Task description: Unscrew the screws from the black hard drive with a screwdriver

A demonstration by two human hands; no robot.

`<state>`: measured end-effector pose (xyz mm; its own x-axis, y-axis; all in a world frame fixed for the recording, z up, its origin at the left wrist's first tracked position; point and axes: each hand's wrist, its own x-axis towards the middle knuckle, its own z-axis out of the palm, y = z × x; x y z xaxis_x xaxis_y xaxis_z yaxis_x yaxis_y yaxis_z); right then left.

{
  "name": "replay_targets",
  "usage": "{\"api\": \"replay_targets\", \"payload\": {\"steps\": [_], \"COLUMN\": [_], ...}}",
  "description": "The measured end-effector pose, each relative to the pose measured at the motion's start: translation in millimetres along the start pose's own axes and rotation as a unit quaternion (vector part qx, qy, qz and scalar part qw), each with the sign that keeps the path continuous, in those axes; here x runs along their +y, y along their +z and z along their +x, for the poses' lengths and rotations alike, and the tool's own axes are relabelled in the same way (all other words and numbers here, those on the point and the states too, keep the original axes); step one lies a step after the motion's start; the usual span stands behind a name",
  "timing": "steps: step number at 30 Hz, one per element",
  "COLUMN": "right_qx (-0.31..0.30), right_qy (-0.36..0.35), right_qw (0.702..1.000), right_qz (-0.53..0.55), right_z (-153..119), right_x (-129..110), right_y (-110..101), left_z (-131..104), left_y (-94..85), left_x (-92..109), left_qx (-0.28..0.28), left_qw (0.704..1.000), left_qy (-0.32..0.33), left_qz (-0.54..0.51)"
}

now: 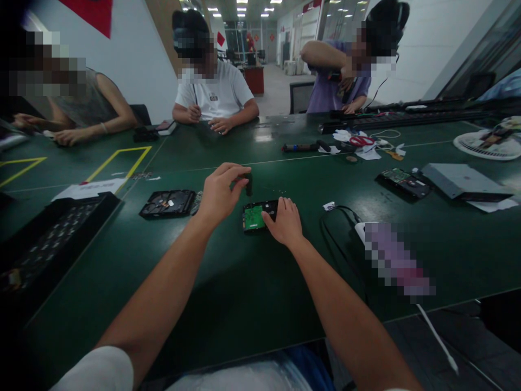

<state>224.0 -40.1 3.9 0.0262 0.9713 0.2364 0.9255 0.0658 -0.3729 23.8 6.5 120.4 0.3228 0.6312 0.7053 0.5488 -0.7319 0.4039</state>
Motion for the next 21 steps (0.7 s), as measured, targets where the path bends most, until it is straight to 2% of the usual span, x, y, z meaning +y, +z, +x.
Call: {"api": "replay_targets", "payload": {"steps": [14,21], "right_qx": [0.009,0.005], "right_qy": [-0.006,-0.001], "right_qw": [1.000,1.000], "right_qz": [0.011,0.015], "right_z": [0.1,0.1], "right_x": [-1.3,-1.2], "right_y": [-2.4,-2.2], "left_z": [-1.0,-0.1], "left_y": [6.5,-0.3], "left_x": [0.9,1.8], "left_qx": [0.026,0.005], "left_qw": [0.996,1.000], "left_qy": [-0.044,-0.009], "left_qz": [-0.072,-0.017]}}
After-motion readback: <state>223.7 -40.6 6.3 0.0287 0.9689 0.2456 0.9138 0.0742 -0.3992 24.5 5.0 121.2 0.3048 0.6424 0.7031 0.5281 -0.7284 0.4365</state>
